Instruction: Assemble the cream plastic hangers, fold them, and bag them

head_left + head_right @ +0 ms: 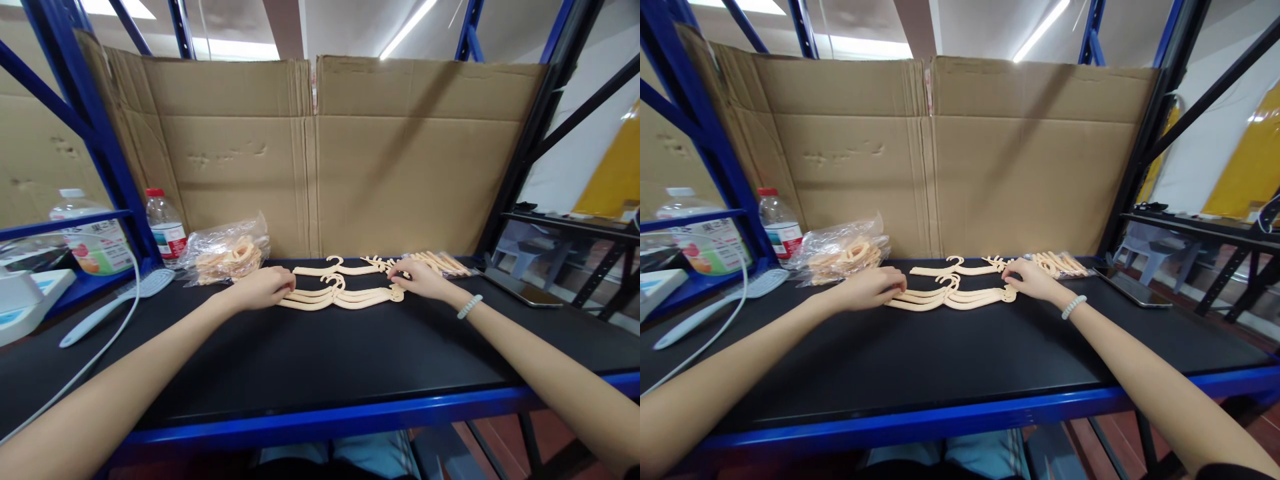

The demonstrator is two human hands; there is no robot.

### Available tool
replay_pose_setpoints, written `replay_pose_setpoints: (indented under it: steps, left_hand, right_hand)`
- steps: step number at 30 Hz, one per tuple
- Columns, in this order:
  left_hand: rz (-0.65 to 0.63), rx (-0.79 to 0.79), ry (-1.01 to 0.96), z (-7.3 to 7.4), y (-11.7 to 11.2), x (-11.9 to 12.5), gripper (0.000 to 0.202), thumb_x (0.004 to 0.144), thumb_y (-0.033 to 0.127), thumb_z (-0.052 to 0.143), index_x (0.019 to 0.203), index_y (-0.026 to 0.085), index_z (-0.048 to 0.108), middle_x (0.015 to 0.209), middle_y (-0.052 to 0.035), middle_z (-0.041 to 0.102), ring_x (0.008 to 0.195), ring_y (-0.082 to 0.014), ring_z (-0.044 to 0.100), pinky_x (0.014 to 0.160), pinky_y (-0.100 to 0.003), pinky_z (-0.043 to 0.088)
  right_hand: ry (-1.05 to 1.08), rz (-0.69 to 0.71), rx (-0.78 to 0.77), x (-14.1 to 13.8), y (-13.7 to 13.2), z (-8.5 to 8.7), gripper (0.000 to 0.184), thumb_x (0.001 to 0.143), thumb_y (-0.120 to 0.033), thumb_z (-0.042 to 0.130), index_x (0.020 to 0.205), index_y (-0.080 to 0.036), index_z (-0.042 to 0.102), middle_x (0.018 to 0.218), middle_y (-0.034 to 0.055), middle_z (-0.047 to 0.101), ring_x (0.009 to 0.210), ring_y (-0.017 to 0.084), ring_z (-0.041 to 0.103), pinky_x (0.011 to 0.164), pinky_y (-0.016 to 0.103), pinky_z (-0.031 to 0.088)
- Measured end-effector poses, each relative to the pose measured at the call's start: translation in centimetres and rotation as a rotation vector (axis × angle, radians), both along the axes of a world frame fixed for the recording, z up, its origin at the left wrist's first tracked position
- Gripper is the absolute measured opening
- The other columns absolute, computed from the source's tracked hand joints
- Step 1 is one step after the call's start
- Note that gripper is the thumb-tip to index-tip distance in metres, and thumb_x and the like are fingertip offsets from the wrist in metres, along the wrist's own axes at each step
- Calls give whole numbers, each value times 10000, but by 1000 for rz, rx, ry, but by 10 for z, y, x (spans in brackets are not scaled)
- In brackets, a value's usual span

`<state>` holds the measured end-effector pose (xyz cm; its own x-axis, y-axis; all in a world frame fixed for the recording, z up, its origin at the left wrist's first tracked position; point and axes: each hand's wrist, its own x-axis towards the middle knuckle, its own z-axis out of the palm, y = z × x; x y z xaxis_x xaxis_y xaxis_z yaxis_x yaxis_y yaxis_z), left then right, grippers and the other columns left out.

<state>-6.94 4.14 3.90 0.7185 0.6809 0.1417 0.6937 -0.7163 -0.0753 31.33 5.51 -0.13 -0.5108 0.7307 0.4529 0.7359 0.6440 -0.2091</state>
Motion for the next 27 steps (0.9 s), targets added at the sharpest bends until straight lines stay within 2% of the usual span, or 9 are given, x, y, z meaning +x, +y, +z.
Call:
replay_pose_setpoints:
  steps: [11,18,24,27]
  left_hand:
    - [-9,13,-26,-6,1,0,188,854,200,424,816,182,606,860,-51,607,811,-174,567,739,-263,427]
    - [6,42,-42,-12,2,3,194,857,213,406,865,175,596,915,-71,621,837,-197,584,765,-299,440]
    - [78,-9,-274,-22,10,1,242,823,223,437,1044,166,517,993,-77,630,922,-204,594,801,-314,466]
    - [105,-21,-364,-29,18,-3,269,817,240,450,1062,147,512,1012,-93,636,949,-209,599,836,-333,470]
  right_hand:
    - [2,-23,30,1,1,-2,177,835,-218,474,861,-201,649,904,68,666,880,218,577,817,379,450]
    - [16,-9,24,0,1,-1,193,839,-236,468,868,-208,657,893,72,663,873,228,577,808,390,452]
    - [43,-11,11,-1,1,-4,229,871,-299,447,891,-201,653,929,86,660,895,237,580,817,393,448]
    - [56,-12,-5,-2,2,-7,280,896,-352,419,935,-201,651,957,92,654,914,245,577,823,403,448]
